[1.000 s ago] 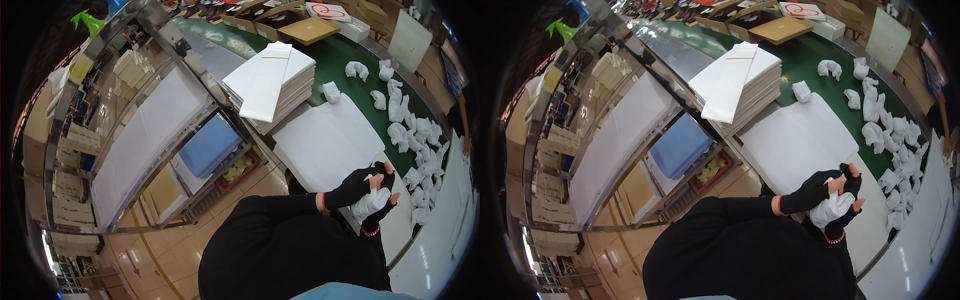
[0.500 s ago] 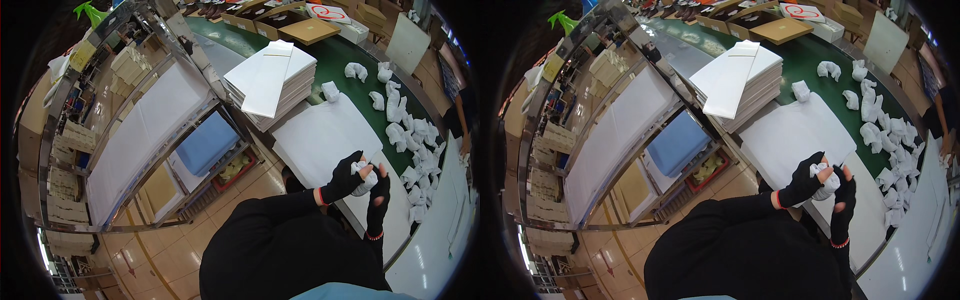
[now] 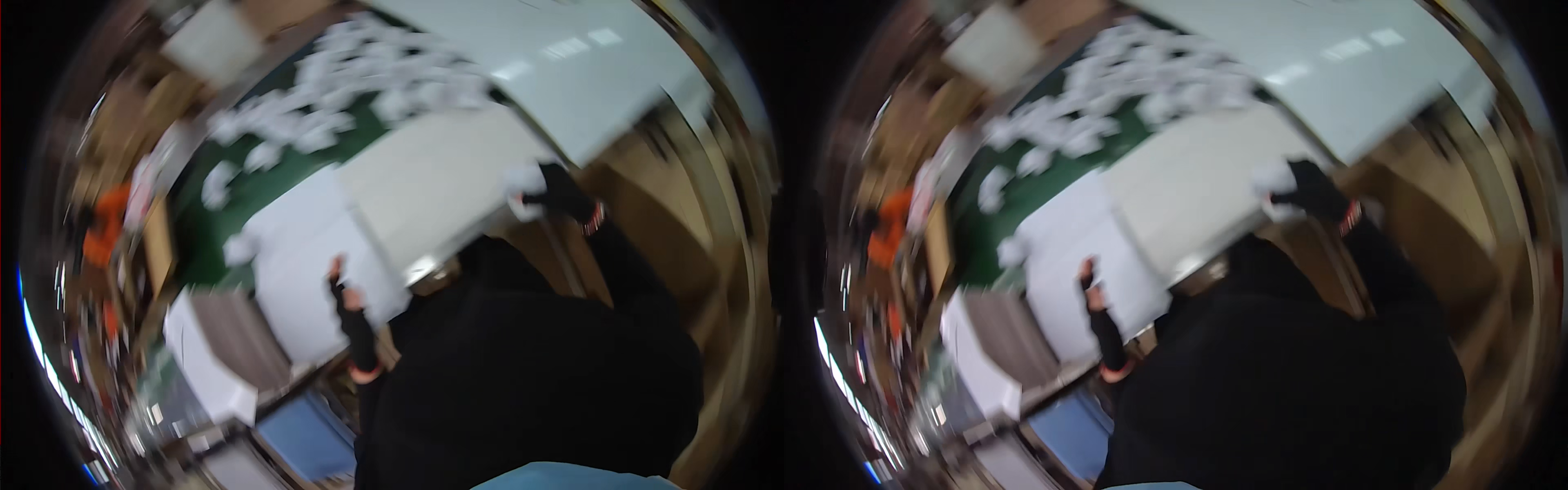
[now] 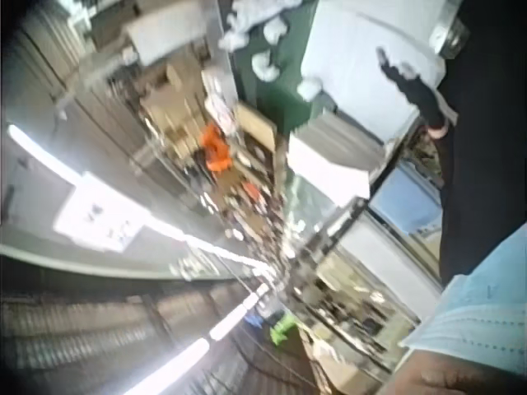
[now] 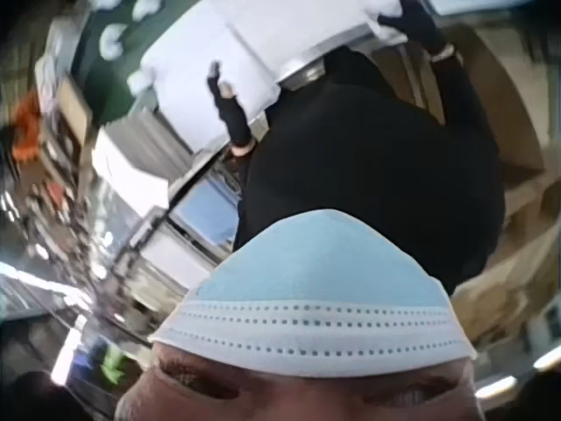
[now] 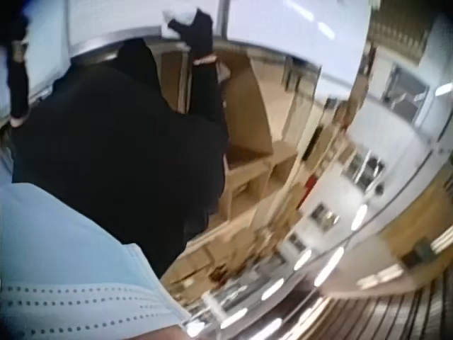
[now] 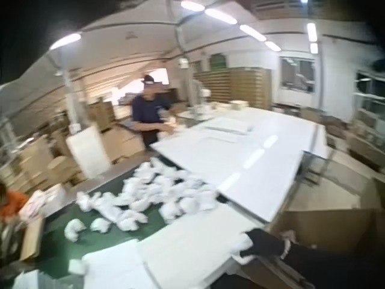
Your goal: The person stands at a green workbench in a warehouse and repeatedly wraps small white items in white paper. They pick up a crumpled item, place it on a sheet of paper, fold the paper around it, and place the wrapped bundle on a growing pile to the right.
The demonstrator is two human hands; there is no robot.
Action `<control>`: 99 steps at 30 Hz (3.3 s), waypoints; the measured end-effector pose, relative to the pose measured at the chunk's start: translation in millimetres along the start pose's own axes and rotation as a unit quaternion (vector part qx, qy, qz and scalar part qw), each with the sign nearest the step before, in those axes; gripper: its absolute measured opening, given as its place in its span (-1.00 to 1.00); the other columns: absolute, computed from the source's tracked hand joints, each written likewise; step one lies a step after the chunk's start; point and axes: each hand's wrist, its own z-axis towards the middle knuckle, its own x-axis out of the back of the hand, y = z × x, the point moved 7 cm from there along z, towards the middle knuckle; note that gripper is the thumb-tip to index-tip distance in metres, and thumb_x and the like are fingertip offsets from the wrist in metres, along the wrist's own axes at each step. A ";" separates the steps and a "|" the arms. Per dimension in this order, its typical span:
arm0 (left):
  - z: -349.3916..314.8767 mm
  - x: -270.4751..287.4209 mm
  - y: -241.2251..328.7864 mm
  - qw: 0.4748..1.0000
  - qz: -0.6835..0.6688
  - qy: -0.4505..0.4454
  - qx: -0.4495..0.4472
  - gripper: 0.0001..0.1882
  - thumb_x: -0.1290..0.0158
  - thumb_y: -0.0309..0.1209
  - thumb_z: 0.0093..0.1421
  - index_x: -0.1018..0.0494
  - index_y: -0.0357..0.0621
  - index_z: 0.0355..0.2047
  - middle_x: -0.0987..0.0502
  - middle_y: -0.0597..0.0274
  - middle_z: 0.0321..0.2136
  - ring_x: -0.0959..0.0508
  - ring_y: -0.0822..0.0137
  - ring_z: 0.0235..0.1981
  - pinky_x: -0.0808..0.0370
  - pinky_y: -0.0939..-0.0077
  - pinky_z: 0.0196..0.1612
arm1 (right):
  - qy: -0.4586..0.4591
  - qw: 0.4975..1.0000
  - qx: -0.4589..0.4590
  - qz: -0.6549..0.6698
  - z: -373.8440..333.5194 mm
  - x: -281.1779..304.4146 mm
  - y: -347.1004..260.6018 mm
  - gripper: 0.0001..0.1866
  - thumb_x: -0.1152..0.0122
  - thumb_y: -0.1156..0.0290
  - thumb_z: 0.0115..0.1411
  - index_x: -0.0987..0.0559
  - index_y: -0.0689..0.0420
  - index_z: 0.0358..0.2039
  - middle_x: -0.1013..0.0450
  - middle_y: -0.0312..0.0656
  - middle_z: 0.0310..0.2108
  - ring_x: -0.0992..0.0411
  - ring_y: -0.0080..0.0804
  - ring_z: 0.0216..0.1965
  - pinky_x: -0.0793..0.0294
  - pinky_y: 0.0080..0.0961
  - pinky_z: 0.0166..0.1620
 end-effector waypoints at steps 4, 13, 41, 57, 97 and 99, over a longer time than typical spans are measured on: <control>-12.9 -21.3 37.6 0.988 0.099 -0.031 0.117 -0.47 0.16 -0.16 0.34 -0.26 -0.25 0.20 -0.35 0.14 0.12 -0.29 0.27 0.17 -0.17 0.40 0.18 | 0.073 0.952 -0.265 -0.138 -98.3 150.2 179.4 -0.11 -0.48 -0.02 -0.31 -0.42 0.28 -0.01 -0.43 0.13 -0.05 -0.41 0.09 -0.03 -0.40 -0.18 0.06; -3.3 -74.5 57.4 0.980 0.031 -0.116 0.159 -0.62 0.01 -0.34 0.28 -0.37 -0.16 0.08 -0.45 0.25 -0.06 -0.41 0.39 -0.02 -0.37 0.55 -0.05 | 0.230 0.883 -0.297 -0.281 -149.8 155.9 233.7 -0.07 -0.42 -0.17 -0.14 -0.38 0.23 0.11 -0.45 0.04 0.01 -0.40 -0.02 0.06 -0.38 -0.17 0.09; 11.3 -55.4 80.8 0.991 0.110 0.040 -0.065 -0.21 -0.35 -0.33 -0.05 -0.27 -0.07 0.21 -0.30 0.13 0.17 -0.38 0.20 0.14 -0.33 0.34 0.13 | -0.243 0.898 0.177 0.320 90.6 -90.6 -193.6 -0.92 -0.12 0.62 0.08 -0.42 0.16 -0.44 -0.37 -0.38 -0.52 -0.32 -0.66 -0.46 -0.32 -0.66 -0.35; -18.5 99.9 -31.4 0.955 0.099 0.255 0.112 -0.47 -0.13 -0.47 0.07 -0.33 -0.32 0.08 -0.54 -0.06 -0.14 -0.55 0.08 -0.09 -0.47 0.34 -0.04 | -0.090 0.950 0.170 -0.247 110.8 -159.5 -22.4 0.19 -0.38 -0.07 -0.08 0.10 0.16 0.38 0.28 0.11 0.41 0.34 0.09 0.42 0.32 0.22 0.33; 31.2 -2.1 83.0 0.861 -0.484 0.054 0.147 -0.48 -0.12 -0.38 0.18 -0.29 -0.21 0.14 -0.43 0.23 0.00 -0.44 0.44 0.00 -0.40 0.46 0.07 | -0.057 0.922 0.360 0.127 24.9 -65.9 -266.6 0.00 -0.44 0.11 -0.04 -0.12 0.24 0.30 -0.16 0.02 0.27 -0.19 -0.12 0.26 -0.16 -0.26 0.26; 26.8 -3.1 91.5 0.891 -0.433 0.063 0.117 -0.47 -0.13 -0.37 0.18 -0.29 -0.21 0.14 -0.43 0.23 0.00 -0.44 0.44 0.00 -0.39 0.46 0.09 | -0.081 0.946 0.291 0.118 38.5 -90.2 -218.9 -0.21 -0.30 0.24 0.13 -0.17 0.24 0.28 -0.22 0.01 0.24 -0.25 -0.15 0.21 -0.22 -0.29 0.22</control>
